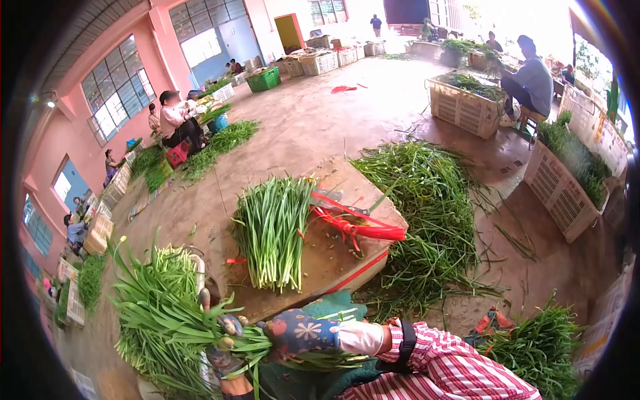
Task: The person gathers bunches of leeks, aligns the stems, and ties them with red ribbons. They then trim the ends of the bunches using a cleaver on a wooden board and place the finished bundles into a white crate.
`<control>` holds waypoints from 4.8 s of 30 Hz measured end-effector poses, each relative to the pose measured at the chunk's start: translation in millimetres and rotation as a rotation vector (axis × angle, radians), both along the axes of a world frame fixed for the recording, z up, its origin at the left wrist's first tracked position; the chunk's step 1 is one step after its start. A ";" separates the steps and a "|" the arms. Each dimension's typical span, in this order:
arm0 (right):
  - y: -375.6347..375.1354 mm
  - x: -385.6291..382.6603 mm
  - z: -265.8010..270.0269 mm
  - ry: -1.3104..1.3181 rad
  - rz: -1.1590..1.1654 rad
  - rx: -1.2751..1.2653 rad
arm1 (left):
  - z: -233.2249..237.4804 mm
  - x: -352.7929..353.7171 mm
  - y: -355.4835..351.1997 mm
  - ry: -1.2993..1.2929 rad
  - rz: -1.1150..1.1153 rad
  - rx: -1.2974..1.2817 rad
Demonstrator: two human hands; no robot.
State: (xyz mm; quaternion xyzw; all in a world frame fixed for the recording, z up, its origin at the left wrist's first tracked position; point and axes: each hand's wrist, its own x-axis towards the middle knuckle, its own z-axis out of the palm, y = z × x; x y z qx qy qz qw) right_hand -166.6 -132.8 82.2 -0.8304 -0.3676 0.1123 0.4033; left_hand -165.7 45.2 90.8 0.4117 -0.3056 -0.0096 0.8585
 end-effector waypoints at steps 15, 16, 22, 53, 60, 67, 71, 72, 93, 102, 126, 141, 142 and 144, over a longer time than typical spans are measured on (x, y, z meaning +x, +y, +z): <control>-165.1 -30.8 -48.6 0.389 -0.737 0.876 | -52.2 37.1 58.5 0.244 -0.037 -0.576; -167.8 -40.4 -65.1 0.491 -0.696 0.937 | -39.4 34.6 35.0 0.199 0.026 -0.528; -132.6 -66.8 -52.6 0.589 -0.445 1.318 | -57.0 41.8 -1.3 0.193 -0.069 -0.365; -172.8 -53.9 -107.6 -0.693 -0.279 0.393 | -21.1 78.8 -25.4 0.143 -0.074 -0.549; -154.7 -75.4 -97.7 0.810 -0.252 1.044 | -32.0 73.3 -22.4 0.136 -0.057 -0.578; -175.9 -64.3 -111.1 0.800 -0.597 0.979 | -33.2 73.5 -16.1 0.062 -0.060 -0.606; -176.7 -67.6 -95.6 0.749 -0.608 0.976 | -32.0 74.4 -16.9 0.008 -0.076 -0.613; -173.0 -65.6 -90.4 0.720 -0.622 0.944 | -32.2 74.5 -17.4 -0.007 -0.083 -0.616; -167.1 -70.5 21.0 -1.008 -0.497 0.003 | -19.1 66.5 -25.0 0.133 -0.037 -0.517; -124.3 -38.0 -7.6 -0.840 -0.239 -0.299 | -11.1 59.3 -28.8 0.157 -0.097 -0.540; -219.4 -101.8 -95.6 -0.141 -0.405 -0.173 | 14.5 57.2 4.4 0.054 -0.136 -0.504; -116.7 -32.3 -70.4 -0.415 -0.161 0.657 | 30.1 38.2 13.3 -0.051 -0.081 -0.340; -115.9 -33.7 -67.6 -0.432 -0.153 0.714 | 27.4 38.9 19.5 -0.054 -0.105 -0.411; -132.4 -51.6 -53.3 -0.563 -0.228 0.413 | 21.0 40.6 28.9 -0.053 -0.152 -0.554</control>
